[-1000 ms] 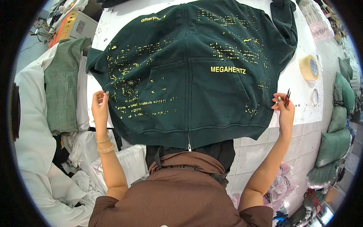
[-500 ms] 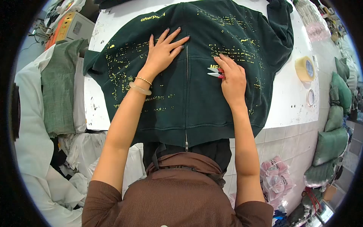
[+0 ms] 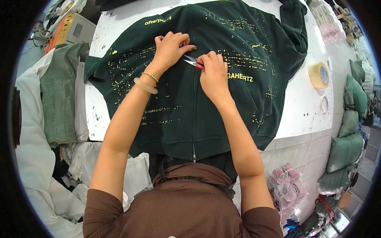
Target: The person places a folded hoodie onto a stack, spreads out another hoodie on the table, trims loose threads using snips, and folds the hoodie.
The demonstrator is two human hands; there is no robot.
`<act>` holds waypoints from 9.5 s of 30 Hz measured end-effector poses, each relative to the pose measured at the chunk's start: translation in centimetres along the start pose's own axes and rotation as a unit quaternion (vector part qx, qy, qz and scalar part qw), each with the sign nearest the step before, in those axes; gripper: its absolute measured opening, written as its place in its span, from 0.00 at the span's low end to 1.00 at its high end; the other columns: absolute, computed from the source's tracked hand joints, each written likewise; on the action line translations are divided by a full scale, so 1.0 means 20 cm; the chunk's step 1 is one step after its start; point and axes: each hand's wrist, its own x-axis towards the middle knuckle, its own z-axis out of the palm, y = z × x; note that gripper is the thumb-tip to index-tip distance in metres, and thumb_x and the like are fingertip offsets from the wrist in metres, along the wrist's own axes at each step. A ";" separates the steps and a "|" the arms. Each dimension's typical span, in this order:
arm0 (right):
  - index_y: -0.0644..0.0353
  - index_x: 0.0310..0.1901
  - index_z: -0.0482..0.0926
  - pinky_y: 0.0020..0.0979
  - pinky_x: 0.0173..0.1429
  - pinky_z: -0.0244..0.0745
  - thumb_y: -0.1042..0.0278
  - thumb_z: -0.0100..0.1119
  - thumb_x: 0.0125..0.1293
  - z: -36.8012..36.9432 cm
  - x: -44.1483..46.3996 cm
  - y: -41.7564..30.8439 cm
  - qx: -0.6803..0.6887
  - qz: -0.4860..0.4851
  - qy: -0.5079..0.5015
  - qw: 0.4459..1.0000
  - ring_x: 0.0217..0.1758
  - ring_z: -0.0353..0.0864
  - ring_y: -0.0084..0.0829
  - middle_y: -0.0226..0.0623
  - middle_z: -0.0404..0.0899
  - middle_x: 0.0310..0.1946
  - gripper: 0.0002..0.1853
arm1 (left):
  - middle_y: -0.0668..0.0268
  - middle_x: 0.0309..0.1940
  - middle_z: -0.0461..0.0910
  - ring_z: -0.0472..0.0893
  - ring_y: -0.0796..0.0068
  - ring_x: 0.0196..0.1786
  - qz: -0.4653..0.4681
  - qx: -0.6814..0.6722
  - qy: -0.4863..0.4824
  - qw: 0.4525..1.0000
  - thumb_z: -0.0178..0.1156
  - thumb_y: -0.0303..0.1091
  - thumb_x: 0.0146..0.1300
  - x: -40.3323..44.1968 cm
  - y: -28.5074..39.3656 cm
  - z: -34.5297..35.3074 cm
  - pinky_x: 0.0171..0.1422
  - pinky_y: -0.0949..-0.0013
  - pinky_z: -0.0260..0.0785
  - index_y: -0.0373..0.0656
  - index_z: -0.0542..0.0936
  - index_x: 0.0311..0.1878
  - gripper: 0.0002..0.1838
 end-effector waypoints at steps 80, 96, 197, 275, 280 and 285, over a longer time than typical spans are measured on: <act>0.61 0.32 0.72 0.25 0.22 0.64 0.70 0.58 0.60 -1.08 -0.07 1.23 0.277 0.384 0.335 0.815 0.17 0.68 0.23 0.28 0.67 0.19 0.06 | 0.57 0.42 0.80 0.81 0.66 0.42 -0.399 -0.448 0.533 0.596 0.55 0.28 0.59 -0.83 -0.94 -0.69 0.49 0.66 0.75 0.32 0.78 0.44 0.12; 0.65 0.33 0.79 0.26 0.33 0.69 0.66 0.60 0.60 -0.55 0.06 0.11 0.012 0.126 -0.172 0.977 0.27 0.73 0.22 0.34 0.77 0.23 0.10 | 0.58 0.43 0.74 0.78 0.58 0.41 -0.203 -0.092 0.015 0.975 0.67 0.29 0.52 -0.53 0.09 -0.32 0.46 0.60 0.72 0.44 0.70 0.59 0.29; 0.56 0.48 0.76 0.45 0.62 0.60 0.57 0.56 0.65 -0.69 -0.25 0.40 -0.289 0.147 0.033 0.945 0.62 0.66 0.40 0.39 0.71 0.55 0.15 | 0.55 0.57 0.72 0.69 0.52 0.61 -0.084 0.101 0.165 0.978 0.59 0.27 0.54 -0.57 -0.08 -0.48 0.64 0.48 0.60 0.40 0.72 0.57 0.24; 0.57 0.45 0.82 0.39 0.58 0.69 0.67 0.60 0.57 -1.33 -0.85 1.29 -0.227 0.361 0.273 0.862 0.48 0.75 0.44 0.44 0.76 0.44 0.13 | 0.70 0.43 0.74 0.69 0.64 0.54 0.131 0.062 -0.190 0.971 0.64 0.23 0.47 0.01 0.09 -0.31 0.56 0.62 0.61 0.44 0.79 0.35 0.10; 0.54 0.46 0.79 0.40 0.57 0.66 0.68 0.60 0.58 -1.23 -0.74 1.46 -0.308 0.274 0.179 0.893 0.50 0.73 0.41 0.38 0.78 0.42 0.13 | 0.66 0.42 0.79 0.68 0.62 0.61 0.125 -0.203 -0.248 0.939 0.61 0.26 0.56 0.06 -0.01 -0.42 0.65 0.63 0.61 0.38 0.79 0.35 0.04; 0.63 0.35 0.72 0.41 0.43 0.72 0.65 0.56 0.59 -1.34 -0.76 1.61 -0.260 0.380 0.139 0.877 0.38 0.80 0.46 0.51 0.78 0.32 0.10 | 0.69 0.35 0.80 0.77 0.83 0.40 -0.032 -0.478 -0.278 0.833 0.58 0.24 0.61 0.02 0.01 -0.45 0.51 0.77 0.68 0.35 0.75 0.44 0.08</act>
